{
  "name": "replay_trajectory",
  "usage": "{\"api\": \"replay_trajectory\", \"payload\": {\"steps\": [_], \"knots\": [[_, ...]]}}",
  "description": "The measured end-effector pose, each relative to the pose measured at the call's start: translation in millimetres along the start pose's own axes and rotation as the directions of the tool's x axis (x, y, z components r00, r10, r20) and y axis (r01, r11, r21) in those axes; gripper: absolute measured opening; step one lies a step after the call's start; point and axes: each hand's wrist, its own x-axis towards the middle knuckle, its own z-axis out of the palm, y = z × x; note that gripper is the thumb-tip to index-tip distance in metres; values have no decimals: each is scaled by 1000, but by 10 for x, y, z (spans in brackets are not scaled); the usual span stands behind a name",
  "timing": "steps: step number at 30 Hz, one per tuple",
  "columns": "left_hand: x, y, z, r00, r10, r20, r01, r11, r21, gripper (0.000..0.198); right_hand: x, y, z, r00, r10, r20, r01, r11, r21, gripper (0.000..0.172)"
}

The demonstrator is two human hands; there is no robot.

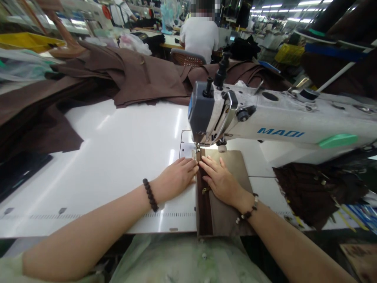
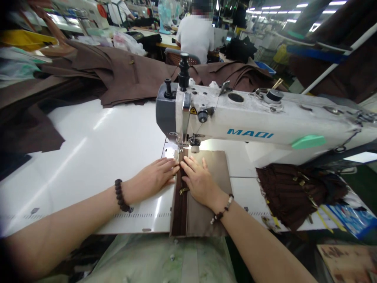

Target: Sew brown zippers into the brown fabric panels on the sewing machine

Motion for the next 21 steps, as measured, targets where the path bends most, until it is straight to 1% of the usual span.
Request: {"api": "replay_trajectory", "payload": {"steps": [2,4,6,8,11,13,18,21], "knots": [[-178,211,-29,999,51,-19,-53,995,-89,31,-4,-4,-14,1000,12,2,-12,1000,15,43],[-364,431,-35,994,91,-66,-101,981,-168,28,-6,-2,-18,1000,13,-3,-12,1000,29,43],[-505,607,-6,985,110,-134,-135,972,-195,26,-8,4,-13,1000,8,-18,-8,999,36,43],[-574,713,47,970,120,-210,-160,970,-183,24,-10,10,-6,1000,7,-28,-6,999,37,43],[-572,760,107,946,127,-297,-181,970,-161,18,-12,12,-2,1000,5,-30,-4,999,34,44],[-542,755,106,938,135,-320,-192,969,-155,18,-15,9,-7,1000,4,-26,-4,1000,31,46],[-488,753,43,931,191,-311,-248,956,-158,32,-19,5,-23,1000,1,-22,0,1000,19,46],[-473,766,34,940,182,-290,-249,944,-217,36,-8,1,-27,1000,-8,-20,8,1000,18,44]]}}
